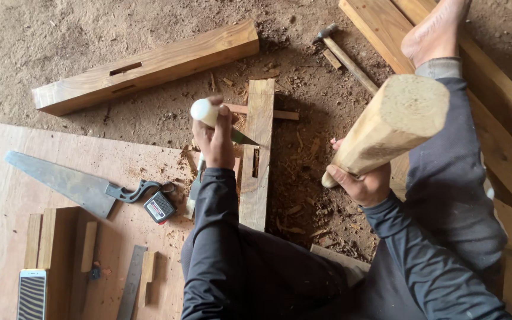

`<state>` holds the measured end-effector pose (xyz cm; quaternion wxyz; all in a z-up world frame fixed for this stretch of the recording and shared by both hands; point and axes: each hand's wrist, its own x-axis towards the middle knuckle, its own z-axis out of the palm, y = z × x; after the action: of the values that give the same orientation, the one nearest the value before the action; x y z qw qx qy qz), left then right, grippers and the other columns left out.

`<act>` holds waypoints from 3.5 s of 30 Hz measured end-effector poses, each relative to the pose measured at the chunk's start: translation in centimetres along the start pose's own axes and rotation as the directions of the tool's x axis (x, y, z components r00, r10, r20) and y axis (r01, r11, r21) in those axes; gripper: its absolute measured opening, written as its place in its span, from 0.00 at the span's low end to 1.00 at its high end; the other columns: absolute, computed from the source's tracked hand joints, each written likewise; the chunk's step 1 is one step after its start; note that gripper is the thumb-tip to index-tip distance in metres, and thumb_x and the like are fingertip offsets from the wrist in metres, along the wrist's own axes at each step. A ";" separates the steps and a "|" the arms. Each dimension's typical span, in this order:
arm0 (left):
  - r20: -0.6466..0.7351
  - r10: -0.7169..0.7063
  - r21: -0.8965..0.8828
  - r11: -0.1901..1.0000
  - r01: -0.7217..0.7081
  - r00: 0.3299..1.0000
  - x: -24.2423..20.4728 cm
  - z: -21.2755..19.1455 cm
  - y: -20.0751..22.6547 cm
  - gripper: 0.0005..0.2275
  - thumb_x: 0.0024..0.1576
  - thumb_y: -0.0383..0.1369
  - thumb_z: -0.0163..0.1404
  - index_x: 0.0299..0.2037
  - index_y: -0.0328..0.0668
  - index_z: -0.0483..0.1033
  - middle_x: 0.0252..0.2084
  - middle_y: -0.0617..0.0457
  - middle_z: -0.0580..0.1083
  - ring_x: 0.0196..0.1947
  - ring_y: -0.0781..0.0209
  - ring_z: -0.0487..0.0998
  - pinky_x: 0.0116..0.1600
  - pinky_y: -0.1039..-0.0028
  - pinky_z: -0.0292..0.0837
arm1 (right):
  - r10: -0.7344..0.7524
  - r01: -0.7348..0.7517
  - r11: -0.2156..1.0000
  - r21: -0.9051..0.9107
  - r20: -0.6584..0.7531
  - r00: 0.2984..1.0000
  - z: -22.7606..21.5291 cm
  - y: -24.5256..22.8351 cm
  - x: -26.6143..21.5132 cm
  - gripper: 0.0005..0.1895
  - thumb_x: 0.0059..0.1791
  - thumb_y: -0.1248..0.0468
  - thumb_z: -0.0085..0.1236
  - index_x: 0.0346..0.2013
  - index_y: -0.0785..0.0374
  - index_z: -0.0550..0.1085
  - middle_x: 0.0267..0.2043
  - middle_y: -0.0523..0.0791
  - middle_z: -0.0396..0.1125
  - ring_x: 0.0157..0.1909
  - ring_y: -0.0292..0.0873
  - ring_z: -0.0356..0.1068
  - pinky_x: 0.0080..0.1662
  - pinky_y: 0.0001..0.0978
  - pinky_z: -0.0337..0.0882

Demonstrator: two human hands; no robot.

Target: The person sits on the floor and uses a chisel and wooden mallet to carve a rectangular wooden block. They repeatedly strike the chisel to remove wood shavings and shape the block.

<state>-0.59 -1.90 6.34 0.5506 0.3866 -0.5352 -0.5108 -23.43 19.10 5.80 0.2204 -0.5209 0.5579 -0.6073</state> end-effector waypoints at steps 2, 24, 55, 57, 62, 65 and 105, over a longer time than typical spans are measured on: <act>0.013 -0.014 0.008 1.000 0.014 1.000 -0.2 0.2 0.3 0.10 0.59 0.33 0.57 0.49 0.43 0.77 0.34 0.55 0.78 0.24 0.71 0.73 0.27 0.80 0.69 | 0.011 -0.012 0.999 0.035 0.015 1.000 -0.1 0.0 0.3 0.24 0.48 0.65 0.67 0.54 0.73 0.70 0.50 0.53 0.72 0.54 0.47 0.75 0.59 0.42 0.77; 0.033 0.036 -0.074 0.997 -0.033 0.999 -1.0 0.7 1.9 0.06 0.61 0.27 0.53 0.34 0.42 0.69 0.23 0.57 0.72 0.18 0.72 0.72 0.20 0.80 0.68 | 0.056 -0.062 0.988 0.140 0.046 0.997 0.0 -0.4 0.2 0.25 0.49 0.66 0.67 0.56 0.73 0.68 0.54 0.53 0.69 0.59 0.48 0.72 0.65 0.45 0.74; 0.222 0.251 0.174 0.940 -0.292 0.942 -2.3 1.0 0.4 0.07 0.60 0.27 0.59 0.33 0.44 0.72 0.29 0.57 0.73 0.26 0.69 0.73 0.30 0.79 0.72 | -0.092 0.091 0.991 -0.097 -0.001 0.996 0.7 0.6 -0.6 0.27 0.47 0.53 0.69 0.52 0.68 0.72 0.48 0.49 0.73 0.48 0.44 0.76 0.51 0.34 0.80; 0.285 0.047 0.253 0.960 -0.123 0.957 -2.3 1.5 0.9 0.07 0.56 0.29 0.61 0.32 0.45 0.74 0.28 0.58 0.74 0.26 0.70 0.75 0.30 0.79 0.73 | -0.048 0.048 0.989 -0.141 0.003 0.999 0.6 -0.1 -1.0 0.28 0.46 0.55 0.69 0.54 0.69 0.71 0.50 0.51 0.72 0.52 0.47 0.74 0.56 0.39 0.76; 0.678 0.079 0.234 0.919 -0.316 0.731 -4.9 3.2 0.8 0.07 0.58 0.32 0.61 0.35 0.46 0.73 0.29 0.59 0.77 0.29 0.69 0.79 0.34 0.78 0.75 | -0.097 0.097 0.995 -0.005 0.002 0.995 0.6 -0.6 -2.0 0.27 0.50 0.58 0.68 0.58 0.68 0.68 0.54 0.50 0.71 0.59 0.47 0.72 0.66 0.42 0.73; 0.558 0.113 0.312 0.889 -0.335 0.822 -4.3 2.2 1.2 0.07 0.54 0.34 0.63 0.34 0.47 0.77 0.26 0.58 0.76 0.25 0.67 0.79 0.31 0.76 0.77 | -0.080 0.080 0.997 -0.020 -0.005 0.997 0.5 -0.5 -1.7 0.28 0.50 0.57 0.69 0.58 0.68 0.68 0.54 0.49 0.71 0.61 0.47 0.73 0.65 0.40 0.73; 0.348 0.069 0.209 0.966 -0.149 0.935 -2.1 2.3 -0.1 0.11 0.56 0.30 0.61 0.31 0.40 0.69 0.24 0.56 0.70 0.25 0.65 0.70 0.33 0.72 0.70 | -0.324 0.326 0.944 0.050 -0.032 0.945 -2.7 -14.4 3.0 0.33 0.47 0.66 0.60 0.63 0.71 0.57 0.47 0.52 0.65 0.43 0.44 0.71 0.48 0.39 0.77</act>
<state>-2.72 0.41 6.14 0.4295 0.3246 -0.6984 -0.4717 -22.38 21.86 20.46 0.1248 -0.5923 0.4502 -0.6565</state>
